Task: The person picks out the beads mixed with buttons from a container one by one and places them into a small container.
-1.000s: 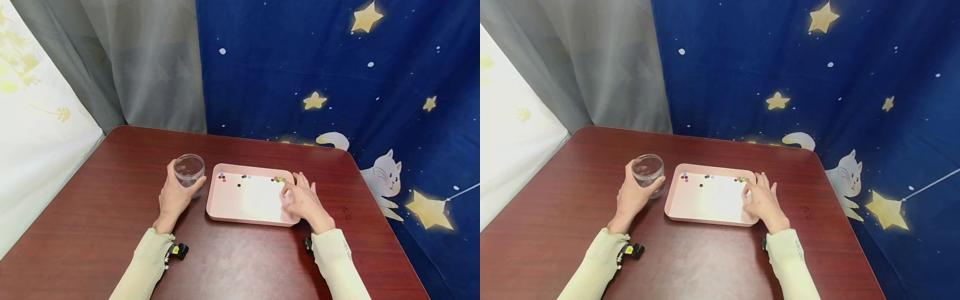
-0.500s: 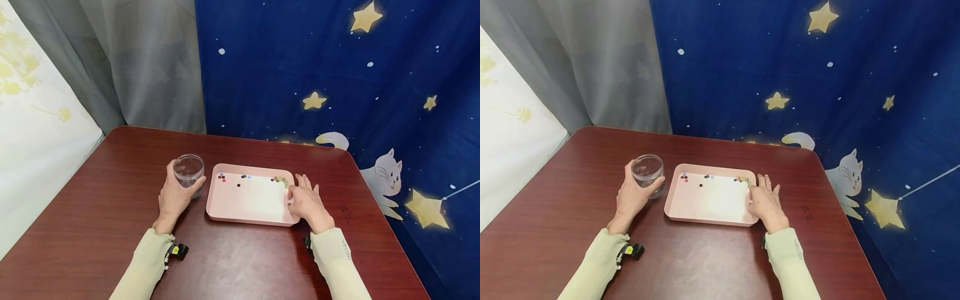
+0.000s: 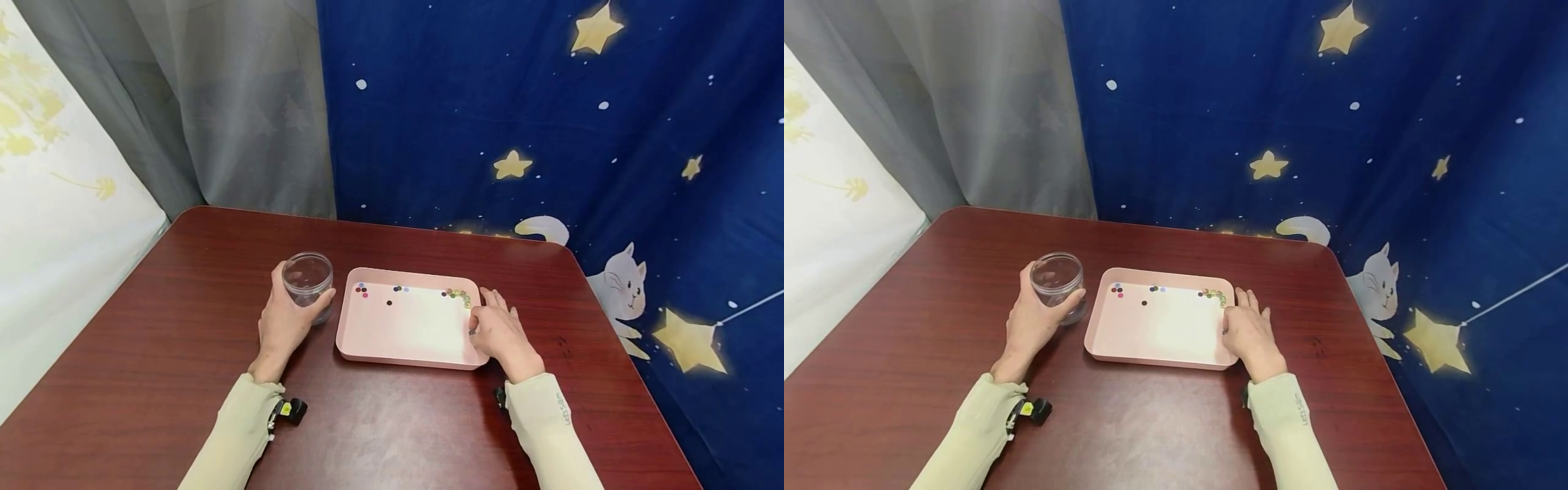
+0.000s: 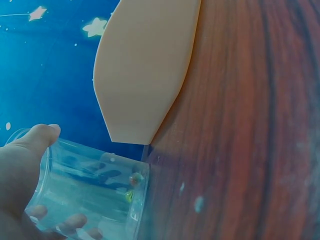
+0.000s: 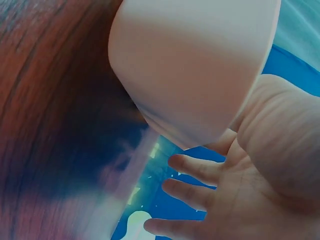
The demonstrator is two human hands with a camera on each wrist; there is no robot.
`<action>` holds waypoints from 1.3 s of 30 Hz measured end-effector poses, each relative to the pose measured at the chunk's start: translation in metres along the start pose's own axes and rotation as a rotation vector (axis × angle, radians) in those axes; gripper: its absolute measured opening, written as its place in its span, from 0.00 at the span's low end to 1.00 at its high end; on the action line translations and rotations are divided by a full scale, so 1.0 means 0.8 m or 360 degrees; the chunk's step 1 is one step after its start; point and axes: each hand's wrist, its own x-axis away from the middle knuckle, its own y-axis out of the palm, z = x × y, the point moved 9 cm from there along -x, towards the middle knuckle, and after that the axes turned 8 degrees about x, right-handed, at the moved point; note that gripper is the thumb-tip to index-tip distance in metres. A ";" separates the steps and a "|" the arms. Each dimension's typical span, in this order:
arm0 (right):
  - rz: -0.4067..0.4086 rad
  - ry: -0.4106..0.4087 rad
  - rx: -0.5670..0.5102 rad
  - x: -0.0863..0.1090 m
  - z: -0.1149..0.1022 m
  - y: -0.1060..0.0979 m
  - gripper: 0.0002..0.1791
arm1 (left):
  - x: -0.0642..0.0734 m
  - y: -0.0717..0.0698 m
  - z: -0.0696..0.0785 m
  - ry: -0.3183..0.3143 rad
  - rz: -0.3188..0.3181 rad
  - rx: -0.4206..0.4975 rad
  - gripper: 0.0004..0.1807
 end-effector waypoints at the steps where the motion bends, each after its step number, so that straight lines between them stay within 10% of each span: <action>1: 0.0000 0.0002 -0.0010 0.000 0.000 0.000 0.07 | 0.000 0.000 0.000 0.0001 0.0001 0.0000 0.58; 22: 0.0113 -0.0040 -0.0111 0.001 0.004 -0.001 0.04 | -0.002 0.002 0.000 -0.0002 -0.0010 -0.0005 0.59; 39: 0.0486 -0.0142 -0.0256 0.000 -0.006 -0.024 0.04 | 0.001 0.001 0.002 -0.0001 -0.0001 -0.0002 0.59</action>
